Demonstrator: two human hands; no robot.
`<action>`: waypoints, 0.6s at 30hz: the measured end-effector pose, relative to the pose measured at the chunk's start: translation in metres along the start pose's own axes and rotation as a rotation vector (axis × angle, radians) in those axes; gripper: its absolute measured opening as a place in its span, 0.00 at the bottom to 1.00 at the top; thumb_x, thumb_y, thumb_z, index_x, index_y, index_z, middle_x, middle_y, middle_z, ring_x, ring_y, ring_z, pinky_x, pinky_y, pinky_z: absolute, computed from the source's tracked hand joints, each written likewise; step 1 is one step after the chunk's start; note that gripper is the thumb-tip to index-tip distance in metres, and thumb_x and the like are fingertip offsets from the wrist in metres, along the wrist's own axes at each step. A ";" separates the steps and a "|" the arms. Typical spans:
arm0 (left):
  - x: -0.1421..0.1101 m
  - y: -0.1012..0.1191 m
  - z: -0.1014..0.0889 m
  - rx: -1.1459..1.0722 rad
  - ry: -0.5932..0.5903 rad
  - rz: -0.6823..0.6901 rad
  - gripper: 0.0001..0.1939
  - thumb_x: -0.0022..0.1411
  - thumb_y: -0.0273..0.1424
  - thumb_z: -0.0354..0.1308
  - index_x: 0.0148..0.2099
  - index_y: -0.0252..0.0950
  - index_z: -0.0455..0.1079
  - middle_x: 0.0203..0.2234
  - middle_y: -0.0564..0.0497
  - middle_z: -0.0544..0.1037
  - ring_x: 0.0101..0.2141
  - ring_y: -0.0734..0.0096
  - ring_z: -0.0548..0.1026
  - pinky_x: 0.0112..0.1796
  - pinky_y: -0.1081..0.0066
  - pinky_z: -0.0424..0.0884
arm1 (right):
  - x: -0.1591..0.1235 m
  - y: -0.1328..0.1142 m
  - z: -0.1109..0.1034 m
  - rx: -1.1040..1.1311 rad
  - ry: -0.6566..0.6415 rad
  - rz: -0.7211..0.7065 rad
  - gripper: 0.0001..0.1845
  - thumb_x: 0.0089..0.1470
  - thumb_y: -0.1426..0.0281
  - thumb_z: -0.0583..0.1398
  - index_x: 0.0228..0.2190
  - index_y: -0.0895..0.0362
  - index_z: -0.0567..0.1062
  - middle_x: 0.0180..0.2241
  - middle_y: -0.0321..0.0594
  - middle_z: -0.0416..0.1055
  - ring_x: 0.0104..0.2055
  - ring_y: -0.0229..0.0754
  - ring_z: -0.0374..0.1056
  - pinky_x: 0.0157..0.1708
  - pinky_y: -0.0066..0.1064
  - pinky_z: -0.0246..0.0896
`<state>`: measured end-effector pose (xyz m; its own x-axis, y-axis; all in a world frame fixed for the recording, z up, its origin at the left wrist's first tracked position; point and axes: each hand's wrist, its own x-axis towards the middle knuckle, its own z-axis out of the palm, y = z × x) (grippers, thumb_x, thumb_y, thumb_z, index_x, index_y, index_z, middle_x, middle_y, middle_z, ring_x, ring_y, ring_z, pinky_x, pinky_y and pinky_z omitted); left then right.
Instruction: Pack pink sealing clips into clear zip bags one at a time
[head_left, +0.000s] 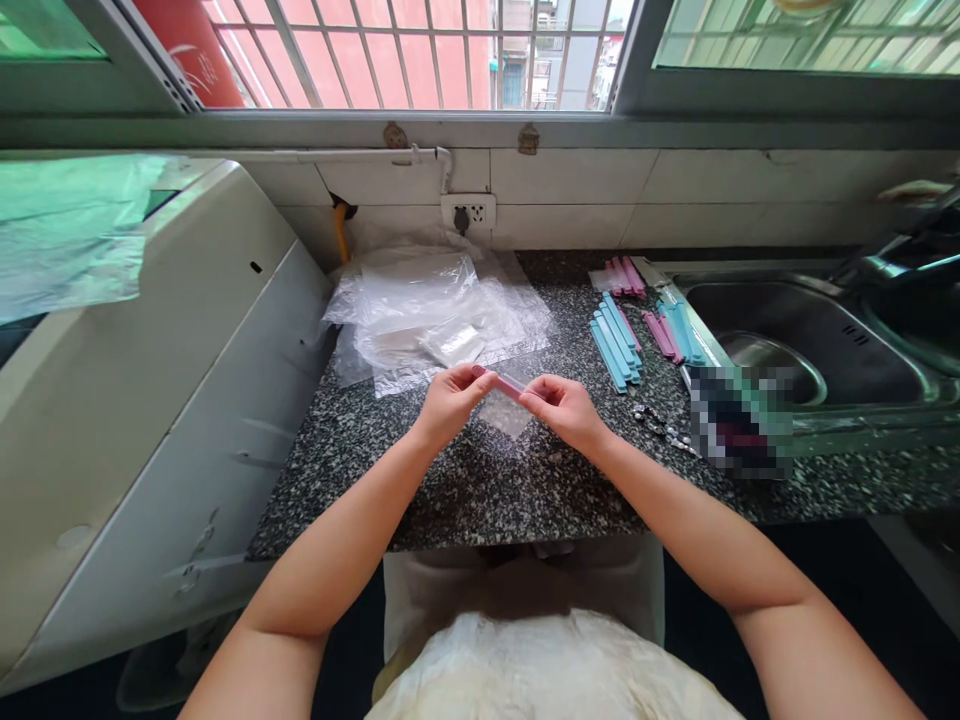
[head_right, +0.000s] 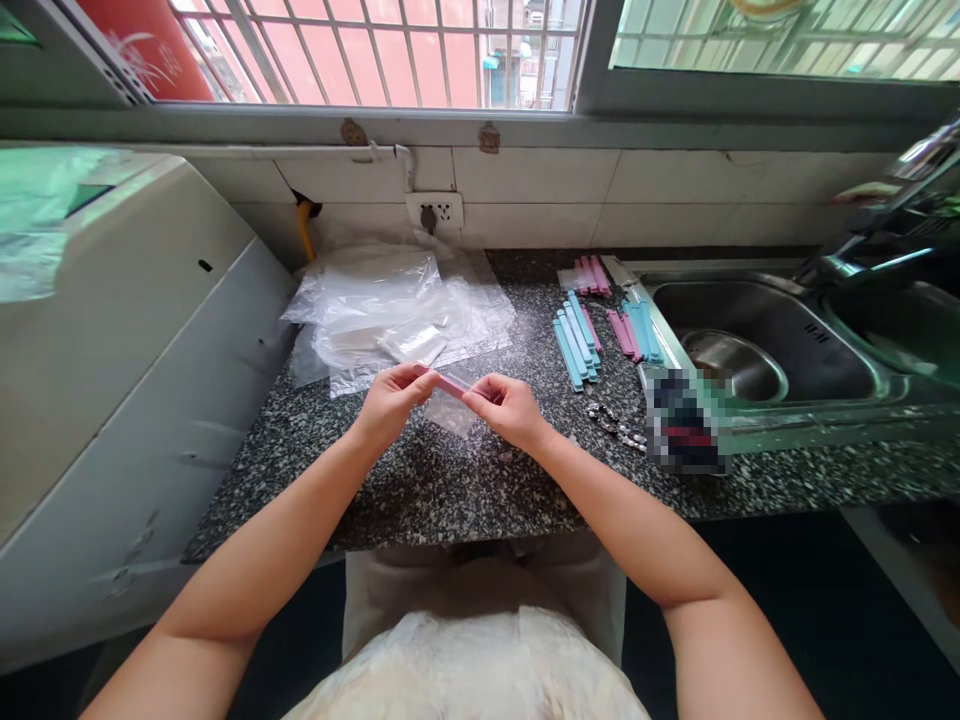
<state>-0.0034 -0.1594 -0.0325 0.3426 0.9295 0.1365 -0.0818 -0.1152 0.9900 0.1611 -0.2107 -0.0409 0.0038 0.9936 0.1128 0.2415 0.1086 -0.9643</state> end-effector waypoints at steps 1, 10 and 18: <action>0.000 0.000 0.000 0.005 0.001 -0.009 0.18 0.45 0.43 0.62 0.21 0.33 0.66 0.13 0.58 0.60 0.18 0.81 0.55 0.21 0.76 0.52 | 0.001 -0.001 -0.001 0.006 0.007 0.003 0.18 0.43 0.55 0.60 0.20 0.57 0.67 0.18 0.30 0.58 0.20 0.31 0.53 0.21 0.26 0.48; 0.000 0.007 -0.003 0.048 -0.127 -0.075 0.19 0.44 0.44 0.62 0.22 0.33 0.63 0.14 0.59 0.55 0.17 0.82 0.51 0.19 0.76 0.47 | 0.005 0.001 -0.009 0.021 0.023 0.017 0.19 0.41 0.54 0.61 0.20 0.58 0.66 0.17 0.30 0.57 0.20 0.30 0.50 0.20 0.26 0.45; -0.001 0.006 -0.001 0.037 -0.070 -0.031 0.19 0.45 0.44 0.63 0.21 0.33 0.64 0.14 0.59 0.55 0.17 0.82 0.51 0.19 0.75 0.48 | 0.005 0.000 -0.009 -0.009 0.025 -0.034 0.18 0.43 0.55 0.61 0.21 0.58 0.67 0.18 0.30 0.59 0.20 0.30 0.52 0.21 0.26 0.46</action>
<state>-0.0055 -0.1606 -0.0265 0.4094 0.9061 0.1068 -0.0356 -0.1012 0.9942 0.1702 -0.2062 -0.0383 0.0194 0.9882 0.1517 0.2504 0.1421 -0.9577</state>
